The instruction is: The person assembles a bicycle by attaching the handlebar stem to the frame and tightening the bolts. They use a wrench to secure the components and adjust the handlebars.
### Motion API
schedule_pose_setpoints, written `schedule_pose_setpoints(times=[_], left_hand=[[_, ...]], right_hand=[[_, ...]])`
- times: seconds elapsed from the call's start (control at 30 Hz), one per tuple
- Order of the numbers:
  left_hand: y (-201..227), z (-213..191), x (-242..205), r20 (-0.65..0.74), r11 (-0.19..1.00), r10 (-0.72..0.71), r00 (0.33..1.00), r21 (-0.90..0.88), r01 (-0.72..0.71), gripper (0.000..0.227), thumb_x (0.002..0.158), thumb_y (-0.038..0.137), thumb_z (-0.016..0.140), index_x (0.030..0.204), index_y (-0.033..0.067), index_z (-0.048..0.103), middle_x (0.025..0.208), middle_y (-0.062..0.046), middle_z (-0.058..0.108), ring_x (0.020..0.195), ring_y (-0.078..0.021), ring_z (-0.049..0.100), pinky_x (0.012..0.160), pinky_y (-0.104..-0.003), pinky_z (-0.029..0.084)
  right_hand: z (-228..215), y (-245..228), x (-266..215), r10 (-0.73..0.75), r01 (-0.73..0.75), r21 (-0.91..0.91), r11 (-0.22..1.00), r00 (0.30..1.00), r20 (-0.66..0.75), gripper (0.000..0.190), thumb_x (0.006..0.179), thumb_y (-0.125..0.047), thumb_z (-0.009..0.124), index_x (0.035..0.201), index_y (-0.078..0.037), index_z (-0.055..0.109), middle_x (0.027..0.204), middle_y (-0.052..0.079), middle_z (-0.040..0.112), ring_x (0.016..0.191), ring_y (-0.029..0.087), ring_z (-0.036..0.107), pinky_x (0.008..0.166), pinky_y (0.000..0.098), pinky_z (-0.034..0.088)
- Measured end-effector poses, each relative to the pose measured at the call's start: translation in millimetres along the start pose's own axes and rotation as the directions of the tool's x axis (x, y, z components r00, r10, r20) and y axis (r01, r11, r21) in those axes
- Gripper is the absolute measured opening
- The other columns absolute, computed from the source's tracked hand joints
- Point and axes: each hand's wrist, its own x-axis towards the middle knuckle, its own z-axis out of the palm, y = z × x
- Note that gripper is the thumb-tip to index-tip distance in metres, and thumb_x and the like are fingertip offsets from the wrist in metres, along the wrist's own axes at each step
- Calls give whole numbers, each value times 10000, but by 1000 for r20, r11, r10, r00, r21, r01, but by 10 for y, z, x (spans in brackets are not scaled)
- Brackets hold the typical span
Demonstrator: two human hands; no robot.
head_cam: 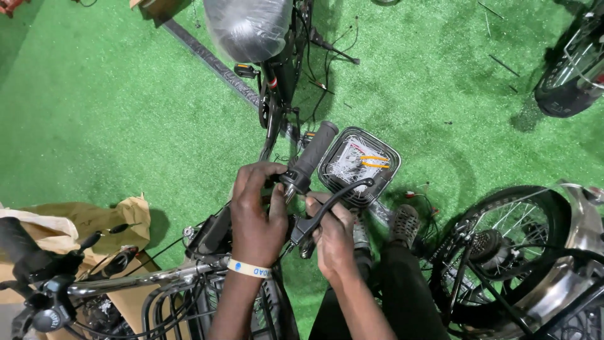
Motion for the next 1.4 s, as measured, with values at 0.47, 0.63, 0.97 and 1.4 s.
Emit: schedule_pose_setpoints(times=[0.47,0.63,0.97,1.4], left_hand=[[316,-65,-187,70,985,-20,997,172,8,389,894,245,600,1224,64,501,1238,-200,510,1159,-376,559,962,-532,517],[375,-82,-529,173,845,-188,967,530,70,828,701,339,706,1398,79,343,1344,-162,481,1198,-351,491,862,-519,447],[-148,-302,-460,54,879,-301,952,402,255,829,546,-28,560,1326,239,478,1158,-108,699,298,-90,391,228,-226,350],[-631,-1007,100,-5,880,-467,884,-99,464,607,608,-82,609,1181,91,709,983,-175,703,840,-210,608,813,-358,520]], right_hand=[[-66,-107,-67,360,-377,189,907,926,118,311,796,-243,609,1050,-100,716,1037,33,689,967,176,565,807,311,380],[25,-344,-130,356,-358,105,928,934,41,345,756,-191,639,1058,-33,693,1144,48,687,738,66,459,519,186,277],[202,-445,-100,219,-217,-35,976,950,222,188,762,-88,663,927,-7,704,599,-7,430,497,80,335,492,236,275],[786,-153,56,199,-131,-194,972,900,388,432,782,-76,626,1174,107,633,656,59,475,542,67,431,480,187,381]])
